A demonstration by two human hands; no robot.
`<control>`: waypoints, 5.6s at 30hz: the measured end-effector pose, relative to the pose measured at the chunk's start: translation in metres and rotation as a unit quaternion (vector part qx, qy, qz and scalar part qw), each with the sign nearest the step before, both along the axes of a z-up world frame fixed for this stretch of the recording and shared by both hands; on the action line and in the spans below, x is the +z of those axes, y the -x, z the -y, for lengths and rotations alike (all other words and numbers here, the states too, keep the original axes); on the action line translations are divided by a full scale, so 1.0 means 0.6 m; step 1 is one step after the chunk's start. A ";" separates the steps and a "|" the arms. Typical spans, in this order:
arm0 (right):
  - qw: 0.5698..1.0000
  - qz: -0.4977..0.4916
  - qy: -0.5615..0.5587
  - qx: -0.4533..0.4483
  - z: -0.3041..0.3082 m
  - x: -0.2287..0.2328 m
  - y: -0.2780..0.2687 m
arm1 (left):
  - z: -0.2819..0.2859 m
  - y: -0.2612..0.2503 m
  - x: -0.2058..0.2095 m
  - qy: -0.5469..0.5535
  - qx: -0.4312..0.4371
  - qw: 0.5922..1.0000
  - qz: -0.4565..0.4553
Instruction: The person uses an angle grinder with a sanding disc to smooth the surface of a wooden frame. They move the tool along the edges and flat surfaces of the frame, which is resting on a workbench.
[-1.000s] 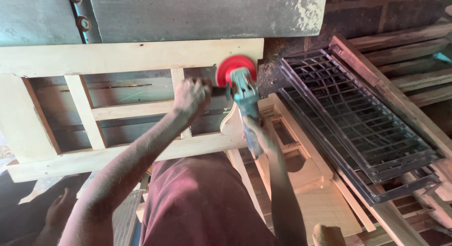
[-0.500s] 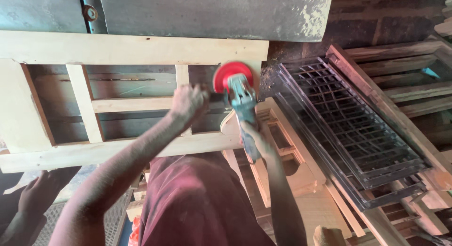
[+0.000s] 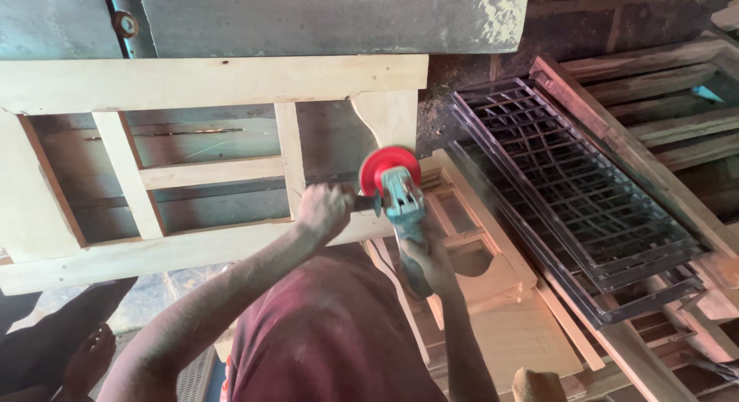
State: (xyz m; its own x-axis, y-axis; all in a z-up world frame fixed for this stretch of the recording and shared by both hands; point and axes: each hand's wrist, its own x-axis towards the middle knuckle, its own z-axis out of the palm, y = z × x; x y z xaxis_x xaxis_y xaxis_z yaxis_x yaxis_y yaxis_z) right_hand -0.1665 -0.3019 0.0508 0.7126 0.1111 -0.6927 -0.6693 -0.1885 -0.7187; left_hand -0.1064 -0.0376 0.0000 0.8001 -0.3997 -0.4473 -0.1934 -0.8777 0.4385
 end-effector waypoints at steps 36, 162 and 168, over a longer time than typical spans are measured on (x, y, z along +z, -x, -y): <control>0.985 -0.095 -0.063 -0.128 0.032 -0.024 0.068 | 0.051 -0.004 0.027 -0.044 -0.103 0.993 0.031; 0.991 -0.057 -0.048 0.107 -0.192 0.011 -0.256 | -0.195 -0.132 0.020 -0.048 0.206 0.970 0.119; 0.983 -0.084 0.009 0.166 -0.300 0.035 -0.264 | -0.294 -0.095 0.024 -0.106 0.227 0.957 0.148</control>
State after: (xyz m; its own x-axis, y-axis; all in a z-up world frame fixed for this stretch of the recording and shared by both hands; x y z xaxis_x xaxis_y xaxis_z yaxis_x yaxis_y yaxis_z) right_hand -0.0083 -0.1219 0.0718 0.5145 0.3048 -0.8015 -0.6784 -0.4270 -0.5978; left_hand -0.0495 0.1388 0.0143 0.9738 0.0943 -0.2067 0.1414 -0.9637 0.2265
